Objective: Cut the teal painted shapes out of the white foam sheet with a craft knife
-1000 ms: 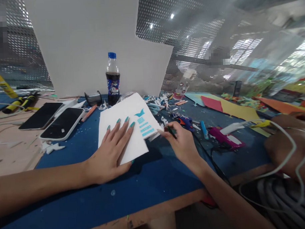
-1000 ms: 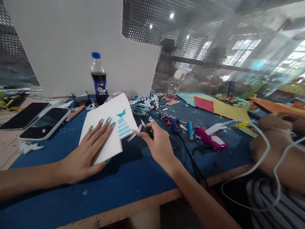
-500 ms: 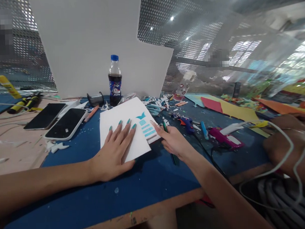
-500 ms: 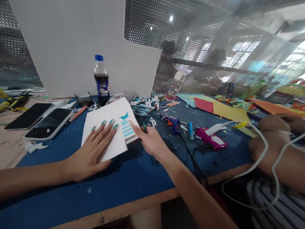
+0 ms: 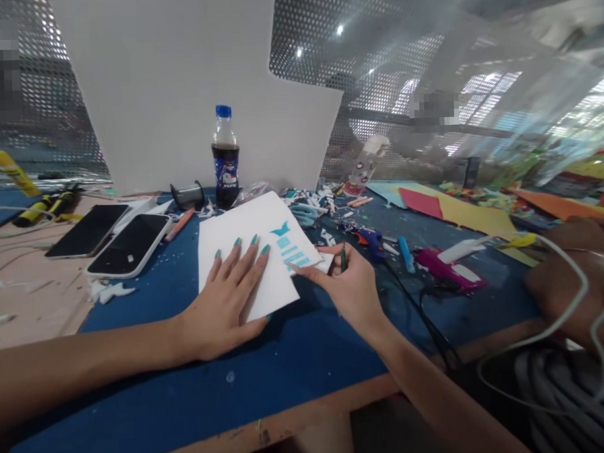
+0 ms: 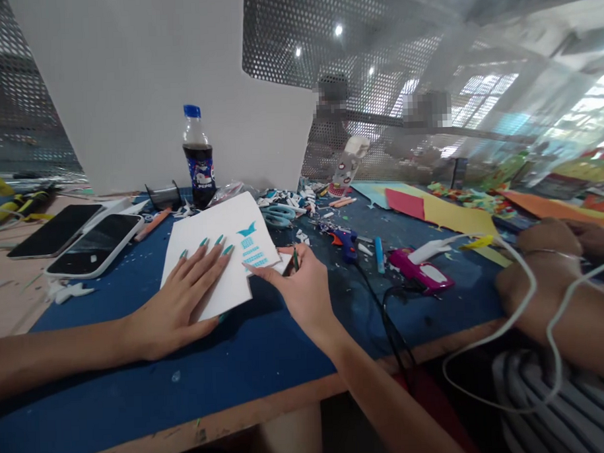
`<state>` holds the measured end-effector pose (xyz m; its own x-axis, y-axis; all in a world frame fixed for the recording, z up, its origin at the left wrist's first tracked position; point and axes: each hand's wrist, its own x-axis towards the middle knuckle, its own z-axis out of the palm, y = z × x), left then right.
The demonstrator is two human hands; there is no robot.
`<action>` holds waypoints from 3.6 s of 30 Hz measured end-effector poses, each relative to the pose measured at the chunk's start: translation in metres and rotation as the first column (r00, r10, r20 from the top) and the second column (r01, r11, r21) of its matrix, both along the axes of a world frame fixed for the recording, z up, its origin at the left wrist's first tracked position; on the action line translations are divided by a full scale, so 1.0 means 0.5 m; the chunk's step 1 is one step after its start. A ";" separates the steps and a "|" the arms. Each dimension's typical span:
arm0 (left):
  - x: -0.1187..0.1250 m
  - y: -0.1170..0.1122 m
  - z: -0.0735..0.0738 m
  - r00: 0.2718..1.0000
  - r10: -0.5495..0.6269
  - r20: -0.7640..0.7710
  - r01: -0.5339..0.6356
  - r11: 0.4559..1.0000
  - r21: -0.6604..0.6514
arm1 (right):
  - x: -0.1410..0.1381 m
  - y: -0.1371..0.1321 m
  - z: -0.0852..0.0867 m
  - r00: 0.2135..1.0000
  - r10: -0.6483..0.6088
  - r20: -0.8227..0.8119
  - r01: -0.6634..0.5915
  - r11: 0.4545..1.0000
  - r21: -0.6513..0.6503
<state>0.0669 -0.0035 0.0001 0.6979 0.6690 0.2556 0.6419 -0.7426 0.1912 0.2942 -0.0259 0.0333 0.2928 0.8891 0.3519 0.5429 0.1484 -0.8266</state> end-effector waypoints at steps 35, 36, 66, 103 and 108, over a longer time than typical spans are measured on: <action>0.003 0.025 -0.004 0.997 0.076 0.017 -0.075 0.997 -0.019 | 0.020 -0.117 -0.049 0.814 -0.493 0.309 0.349 0.838 0.419; 0.003 0.024 -0.005 0.997 0.079 0.012 -0.078 0.997 -0.009 | 0.027 -0.114 -0.046 0.869 -0.425 0.251 0.319 0.871 0.373; -0.037 0.115 0.020 0.866 -0.215 0.452 -0.080 0.832 0.549 | -0.152 0.148 0.033 0.667 0.744 -0.048 -0.745 0.667 -0.017; -0.039 0.130 0.009 0.768 -0.142 0.625 -0.086 0.944 0.319 | -0.129 0.148 -0.017 0.392 0.732 -0.558 -0.906 0.413 -0.095; -0.035 0.124 0.013 0.766 -0.148 0.625 -0.044 0.959 0.280 | -0.127 0.152 -0.021 0.359 0.699 -0.619 -0.915 0.393 -0.088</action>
